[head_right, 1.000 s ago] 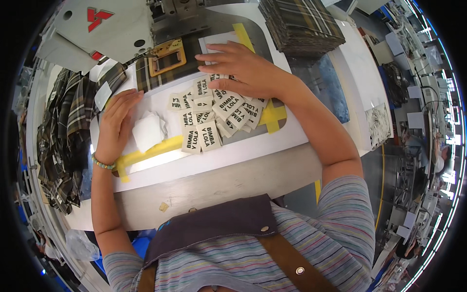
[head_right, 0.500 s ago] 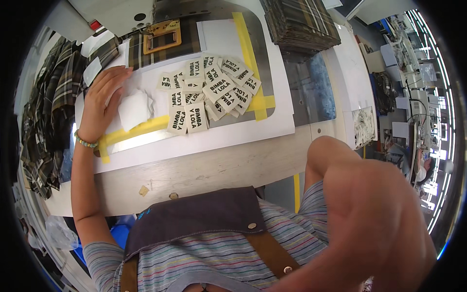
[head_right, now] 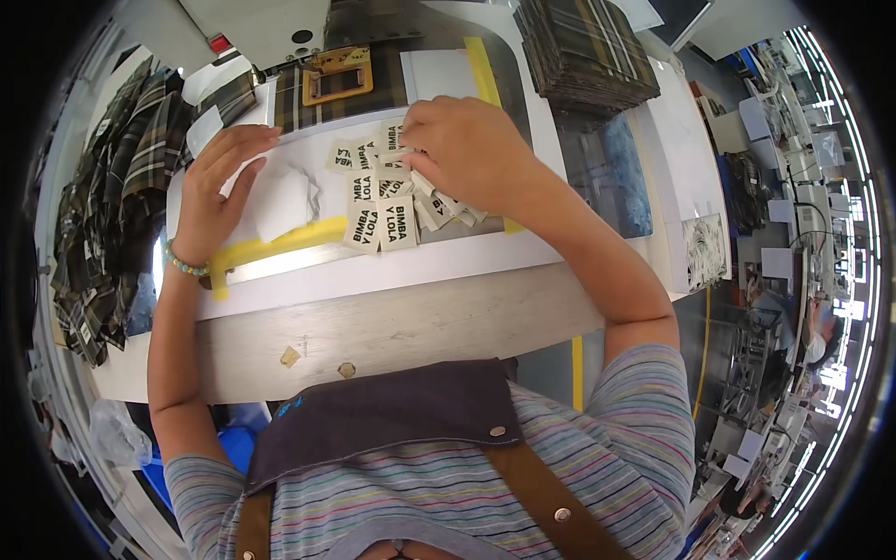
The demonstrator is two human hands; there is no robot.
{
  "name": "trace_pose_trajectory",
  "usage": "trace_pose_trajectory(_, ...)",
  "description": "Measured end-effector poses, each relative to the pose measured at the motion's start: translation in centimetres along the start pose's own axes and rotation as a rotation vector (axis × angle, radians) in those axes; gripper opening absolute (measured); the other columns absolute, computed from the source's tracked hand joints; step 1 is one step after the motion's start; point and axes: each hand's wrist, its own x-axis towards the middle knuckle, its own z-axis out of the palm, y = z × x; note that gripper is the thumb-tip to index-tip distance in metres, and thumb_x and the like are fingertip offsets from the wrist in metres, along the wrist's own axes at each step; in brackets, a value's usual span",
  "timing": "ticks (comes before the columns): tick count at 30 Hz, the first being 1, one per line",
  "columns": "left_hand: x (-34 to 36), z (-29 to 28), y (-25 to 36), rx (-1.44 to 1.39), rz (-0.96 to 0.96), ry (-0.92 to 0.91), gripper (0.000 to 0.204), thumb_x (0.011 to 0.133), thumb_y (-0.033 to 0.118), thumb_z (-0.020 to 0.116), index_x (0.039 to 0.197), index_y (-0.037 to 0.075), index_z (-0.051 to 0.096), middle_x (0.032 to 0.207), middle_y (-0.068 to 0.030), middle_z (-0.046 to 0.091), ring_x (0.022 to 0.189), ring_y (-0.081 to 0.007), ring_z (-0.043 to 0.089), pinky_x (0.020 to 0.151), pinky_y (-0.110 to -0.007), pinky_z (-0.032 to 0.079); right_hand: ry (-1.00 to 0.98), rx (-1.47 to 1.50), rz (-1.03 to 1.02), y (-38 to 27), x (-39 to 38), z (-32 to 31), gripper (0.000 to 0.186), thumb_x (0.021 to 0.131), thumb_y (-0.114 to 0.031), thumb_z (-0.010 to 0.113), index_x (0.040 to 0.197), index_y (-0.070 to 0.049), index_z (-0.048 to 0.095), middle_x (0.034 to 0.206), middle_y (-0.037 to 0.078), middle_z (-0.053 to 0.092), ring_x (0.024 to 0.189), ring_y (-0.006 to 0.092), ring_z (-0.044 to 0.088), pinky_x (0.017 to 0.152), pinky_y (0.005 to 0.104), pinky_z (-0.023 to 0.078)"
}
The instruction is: The person sews small rectangular labels onto plaid fabric pieces using a sewing machine. They pick up a fabric piece and a label, align them under the presser foot, and stitch them together. Finished pieces are stacked to the left, and the process repeats with new items from a pile on the right.
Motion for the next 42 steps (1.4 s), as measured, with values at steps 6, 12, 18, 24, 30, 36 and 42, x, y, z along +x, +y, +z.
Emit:
trace_pose_trajectory(6,1.5,1.1,4.0,-0.227,-0.091,0.032,0.030,0.093,-0.004,0.073,0.122,0.004,0.077,0.124,-0.0116,0.078,0.112,-0.0285,0.074,0.094,-0.037,0.060,0.099,-0.010,0.019,-0.5,1.3,-1.1,0.011,0.092,-0.015,0.070,0.091,-0.008,0.077,0.095,0.005,0.074,0.092,0.0277,0.071,0.079,0.0426,0.058)
trace_pose_trajectory(12,5.3,3.4,4.7,-0.395,-0.251,0.077,0.021,0.095,0.007,0.078,0.115,0.002,0.077,0.106,-0.0085,0.079,0.089,-0.0165,0.072,0.075,-0.029,0.056,0.003,-0.007,-0.072,-1.6,5.9,-2.4,0.010,0.089,-0.014,0.070,0.091,-0.006,0.076,0.088,0.008,0.074,0.077,0.0284,0.070,0.072,0.0380,0.056)
trace_pose_trajectory(18,5.2,4.4,1.6,-0.571,-0.542,0.119,0.011,0.099,0.009,0.077,0.106,0.001,0.077,0.091,-0.0002,0.075,0.081,-0.0068,0.066,0.077,-0.024,0.053,-0.131,0.695,0.212,2.1,8.6,-0.2,0.025,0.102,-0.027,0.071,0.107,-0.005,0.080,0.095,0.006,0.080,0.083,0.0142,0.073,0.073,0.0304,0.054)
trace_pose_trajectory(24,5.0,3.6,1.8,-0.925,-0.393,0.137,0.008,0.098,-0.001,0.074,0.103,0.001,0.079,0.105,-0.0057,0.078,0.089,-0.0145,0.073,0.084,-0.027,0.059,-0.296,1.080,0.270,2.8,7.8,1.7,0.044,0.111,-0.036,0.059,0.132,-0.001,0.074,0.115,0.009,0.080,0.104,0.0140,0.073,0.084,0.0296,0.059)
trace_pose_trajectory(30,5.0,3.5,1.4,-0.543,-0.118,0.142,0.017,0.099,-0.002,0.071,0.115,-0.002,0.075,0.110,-0.0055,0.077,0.100,-0.0145,0.072,0.091,-0.028,0.059,-0.388,0.963,0.306,2.3,7.8,0.5,0.034,0.103,-0.024,0.075,0.128,0.000,0.075,0.100,0.004,0.079,0.090,0.0087,0.070,0.077,0.0253,0.055)
trace_pose_trajectory(36,5.0,4.7,1.3,-0.920,-0.588,0.225,0.014,0.101,0.007,0.075,0.112,-0.001,0.077,0.102,-0.0032,0.076,0.095,-0.0086,0.069,0.080,-0.024,0.056,-0.160,0.856,0.309,2.5,7.4,1.3,0.027,0.098,-0.023,0.080,0.113,-0.001,0.080,0.093,0.003,0.078,0.080,0.0071,0.066,0.074,0.0255,0.053)
trace_pose_trajectory(42,4.2,5.1,0.2,-0.789,-0.674,0.052,0.023,0.103,0.020,0.076,0.114,0.000,0.079,0.095,0.0005,0.075,0.087,-0.0065,0.064,0.081,-0.024,0.053,-0.084,0.812,0.272,1.8,7.4,1.4,0.026,0.096,-0.022,0.081,0.113,-0.002,0.081,0.090,0.003,0.078,0.078,0.0071,0.066,0.072,0.0260,0.053)
